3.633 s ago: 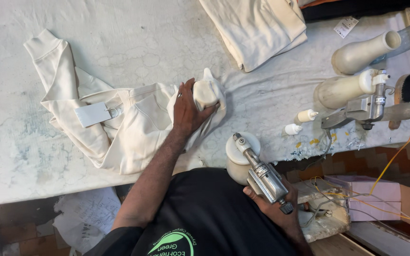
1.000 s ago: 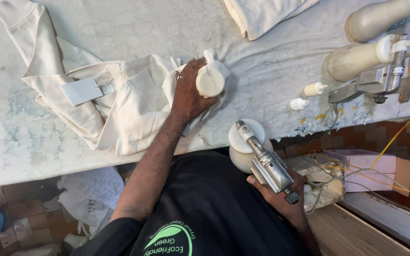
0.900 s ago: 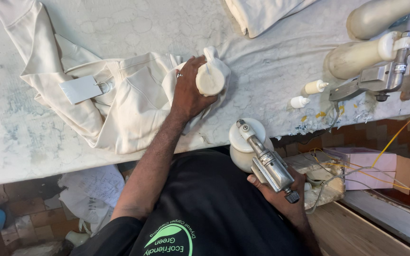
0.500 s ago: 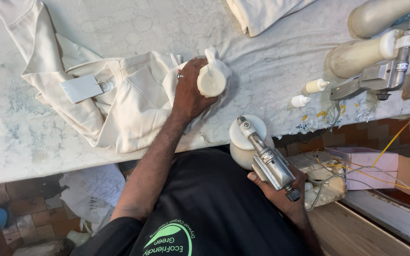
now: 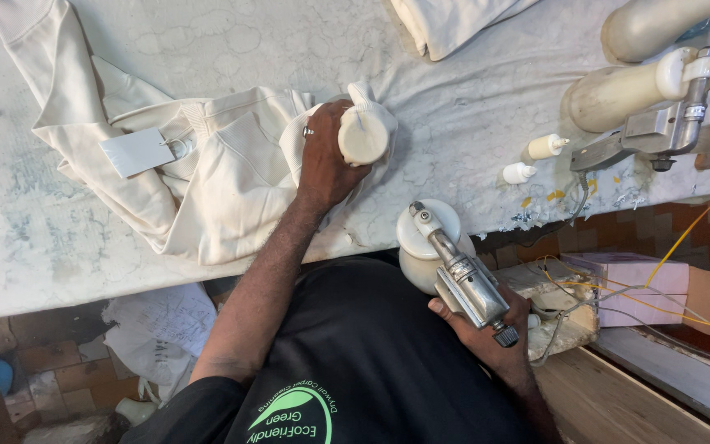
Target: The person treats a white sweatshirt with a spray gun and a small bottle, then folds it. They repeat the process on a maroon polo shirt, applying liquid and brushing the surface before folding it on the table.
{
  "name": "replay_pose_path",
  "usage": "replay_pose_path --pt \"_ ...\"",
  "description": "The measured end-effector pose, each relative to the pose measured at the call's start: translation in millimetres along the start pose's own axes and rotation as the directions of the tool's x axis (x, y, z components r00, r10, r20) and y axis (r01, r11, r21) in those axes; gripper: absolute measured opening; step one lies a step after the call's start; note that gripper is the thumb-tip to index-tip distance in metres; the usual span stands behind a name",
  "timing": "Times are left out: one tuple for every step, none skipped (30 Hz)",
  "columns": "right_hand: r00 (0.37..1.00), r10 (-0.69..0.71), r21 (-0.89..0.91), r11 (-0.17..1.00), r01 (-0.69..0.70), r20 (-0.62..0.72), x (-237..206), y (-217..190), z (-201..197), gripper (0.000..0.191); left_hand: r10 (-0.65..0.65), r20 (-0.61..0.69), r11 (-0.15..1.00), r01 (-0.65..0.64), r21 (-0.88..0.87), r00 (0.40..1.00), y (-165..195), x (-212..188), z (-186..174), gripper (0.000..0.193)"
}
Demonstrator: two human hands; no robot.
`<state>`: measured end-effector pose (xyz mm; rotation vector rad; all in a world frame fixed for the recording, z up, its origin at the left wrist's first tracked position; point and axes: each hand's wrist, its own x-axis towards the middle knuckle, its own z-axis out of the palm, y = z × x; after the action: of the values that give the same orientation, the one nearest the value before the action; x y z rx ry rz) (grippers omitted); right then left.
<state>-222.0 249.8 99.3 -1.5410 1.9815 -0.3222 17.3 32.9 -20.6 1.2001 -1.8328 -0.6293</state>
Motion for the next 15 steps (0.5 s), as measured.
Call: replay_pose_path --pt "0.999 -0.041 0.038 0.998 0.042 -0.026 0.6 0.8 0.5 0.047 0.006 -0.005 1.0 -0.006 0.002 1.0 0.3 -0.7 0.4 0.082" --pt "0.995 -0.078 0.075 0.994 0.082 -0.054 0.5 1.5 0.8 0.047 0.013 -0.008 1.0 -0.013 0.003 1.0 1.0 -1.4 1.3 0.083" --pt "0.99 -0.113 0.11 0.986 0.122 -0.084 0.8 2.0 1.1 0.046 0.02 -0.01 1.0 -0.02 0.003 1.0 1.6 -2.3 1.7 0.083" --pt "0.99 -0.117 0.11 0.986 0.126 -0.082 1.5 2.4 1.4 0.046 0.02 -0.01 1.0 -0.02 0.004 1.0 2.1 -2.7 2.4 0.083" --pt "0.989 -0.122 0.11 0.985 0.13 -0.079 2.1 2.6 1.5 0.047 0.021 -0.011 1.0 -0.021 0.005 1.0 2.7 -3.3 2.7 0.083" --pt "0.989 -0.128 0.11 0.985 0.136 -0.076 3.1 2.7 1.5 0.047 0.021 -0.013 1.0 -0.021 0.007 1.0 3.3 -3.6 3.0 0.083" --pt "0.989 -0.128 0.106 0.985 0.136 -0.079 4.1 2.6 1.5 0.047 0.022 -0.01 1.0 -0.022 0.003 1.0 3.8 -3.7 3.2 0.082" --pt "0.988 -0.128 0.104 0.985 0.136 -0.081 4.6 2.5 1.1 0.047 0.023 -0.008 1.0 -0.023 0.0 1.0 4.5 -4.2 3.2 0.082" --pt "0.988 -0.129 0.1 0.985 0.137 -0.082 5.1 2.3 0.7 0.047 0.023 -0.006 1.0 -0.023 -0.003 1.0 4.9 -4.1 3.2 0.082" --pt "0.989 -0.127 0.106 0.985 0.134 -0.074 5.5 1.9 0.6 0.046 0.021 -0.008 1.0 -0.021 0.0 1.0 5.7 -4.4 3.1 0.083" --pt "0.99 -0.123 0.111 0.985 0.129 -0.066 5.8 1.6 0.3 0.045 0.019 -0.009 1.0 -0.019 0.003 1.0 6.2 -4.7 3.0 0.084" --pt "0.991 -0.118 0.116 0.985 0.124 -0.057 5.7 1.4 0.0 0.043 0.017 -0.009 1.0 -0.017 0.004 1.0 6.7 -4.8 3.0 0.085" --pt "0.993 -0.098 0.135 0.985 0.105 -0.06 5.8 1.2 -0.2 0.044 0.019 -0.006 1.0 -0.019 0.0 1.0 7.3 -5.2 3.0 0.085" --pt "0.995 -0.078 0.154 0.984 0.087 -0.061 5.8 1.0 -0.3 0.044 0.021 -0.003 1.0 -0.021 -0.005 1.0 7.6 -5.5 3.1 0.084" --pt "0.996 -0.059 0.174 0.982 0.069 -0.061 5.8 1.0 -0.5 0.044 0.022 0.0 1.0 -0.022 -0.008 1.0 8.1 -5.9 3.4 0.083"
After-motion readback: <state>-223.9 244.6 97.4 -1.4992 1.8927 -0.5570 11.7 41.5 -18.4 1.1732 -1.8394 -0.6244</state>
